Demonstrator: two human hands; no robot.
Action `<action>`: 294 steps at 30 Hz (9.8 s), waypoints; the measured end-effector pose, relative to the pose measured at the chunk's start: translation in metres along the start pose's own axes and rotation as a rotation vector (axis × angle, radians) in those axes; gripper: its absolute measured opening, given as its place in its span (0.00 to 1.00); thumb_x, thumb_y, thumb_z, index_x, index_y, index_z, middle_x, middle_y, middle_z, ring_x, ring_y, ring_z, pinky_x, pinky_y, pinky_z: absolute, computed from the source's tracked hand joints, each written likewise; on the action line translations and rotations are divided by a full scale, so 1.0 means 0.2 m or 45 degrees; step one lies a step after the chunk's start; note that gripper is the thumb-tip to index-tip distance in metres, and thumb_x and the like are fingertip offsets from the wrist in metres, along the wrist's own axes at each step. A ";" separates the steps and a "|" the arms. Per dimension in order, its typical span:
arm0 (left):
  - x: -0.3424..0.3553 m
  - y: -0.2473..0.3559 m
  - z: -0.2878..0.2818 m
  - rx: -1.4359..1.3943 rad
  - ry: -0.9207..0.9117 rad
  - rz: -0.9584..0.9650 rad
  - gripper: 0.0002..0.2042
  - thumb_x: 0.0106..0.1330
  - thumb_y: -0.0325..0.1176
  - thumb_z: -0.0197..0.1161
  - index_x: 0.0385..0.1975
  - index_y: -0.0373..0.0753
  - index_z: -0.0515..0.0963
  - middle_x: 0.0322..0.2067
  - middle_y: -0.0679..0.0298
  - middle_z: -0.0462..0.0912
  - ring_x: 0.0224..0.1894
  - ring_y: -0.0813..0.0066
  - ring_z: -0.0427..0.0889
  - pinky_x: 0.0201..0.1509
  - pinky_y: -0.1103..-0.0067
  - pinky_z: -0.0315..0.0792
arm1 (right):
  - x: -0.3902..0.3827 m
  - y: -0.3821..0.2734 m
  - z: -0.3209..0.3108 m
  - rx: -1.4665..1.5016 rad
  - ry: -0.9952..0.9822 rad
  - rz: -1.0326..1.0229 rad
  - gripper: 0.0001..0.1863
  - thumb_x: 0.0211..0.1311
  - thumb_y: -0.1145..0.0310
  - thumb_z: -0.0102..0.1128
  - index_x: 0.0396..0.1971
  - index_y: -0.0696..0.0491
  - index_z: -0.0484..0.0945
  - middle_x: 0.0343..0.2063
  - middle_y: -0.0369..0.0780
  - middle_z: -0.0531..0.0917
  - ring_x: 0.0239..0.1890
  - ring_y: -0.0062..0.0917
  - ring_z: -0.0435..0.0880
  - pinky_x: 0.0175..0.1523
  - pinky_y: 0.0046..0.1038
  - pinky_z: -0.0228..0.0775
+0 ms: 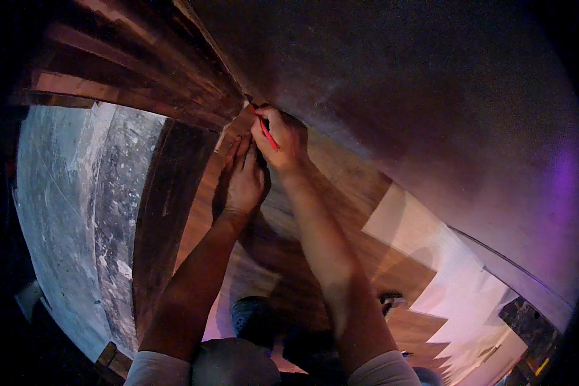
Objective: The person marks a laminate flooring plank with a pencil, cuts it using a table saw, and then positions and fits the cut piece into place on the floor by a doorway.
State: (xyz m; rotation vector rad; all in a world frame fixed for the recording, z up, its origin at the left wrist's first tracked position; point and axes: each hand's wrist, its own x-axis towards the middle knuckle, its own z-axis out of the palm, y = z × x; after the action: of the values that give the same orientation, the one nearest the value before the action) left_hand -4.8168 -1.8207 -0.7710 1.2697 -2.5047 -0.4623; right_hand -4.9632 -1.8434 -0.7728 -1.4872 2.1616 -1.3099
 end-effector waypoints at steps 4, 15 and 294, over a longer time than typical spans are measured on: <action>0.01 0.01 0.01 0.007 0.011 0.006 0.30 0.63 0.33 0.59 0.68 0.38 0.64 0.72 0.60 0.60 0.73 0.53 0.58 0.73 0.61 0.62 | 0.01 0.00 -0.01 -0.031 -0.060 0.081 0.12 0.62 0.60 0.63 0.41 0.49 0.80 0.35 0.47 0.87 0.40 0.46 0.86 0.46 0.39 0.78; 0.00 0.00 0.03 0.011 0.023 -0.007 0.32 0.63 0.33 0.60 0.70 0.39 0.63 0.72 0.61 0.60 0.74 0.56 0.57 0.73 0.63 0.62 | 0.00 0.00 -0.01 0.027 0.011 -0.002 0.12 0.60 0.61 0.66 0.40 0.49 0.80 0.33 0.48 0.86 0.38 0.45 0.87 0.43 0.40 0.79; -0.02 -0.05 0.07 -0.043 0.111 0.018 0.22 0.64 0.33 0.57 0.59 0.39 0.73 0.70 0.60 0.66 0.72 0.58 0.64 0.77 0.65 0.56 | 0.03 -0.02 0.12 -0.156 -0.028 -0.028 0.11 0.60 0.65 0.67 0.39 0.50 0.77 0.33 0.46 0.85 0.38 0.46 0.84 0.43 0.44 0.76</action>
State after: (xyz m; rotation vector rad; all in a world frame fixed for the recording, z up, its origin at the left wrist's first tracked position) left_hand -4.8133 -1.8206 -0.7885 1.2321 -2.4225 -0.4345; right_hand -4.9501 -1.8619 -0.7818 -1.5670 2.2540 -1.1812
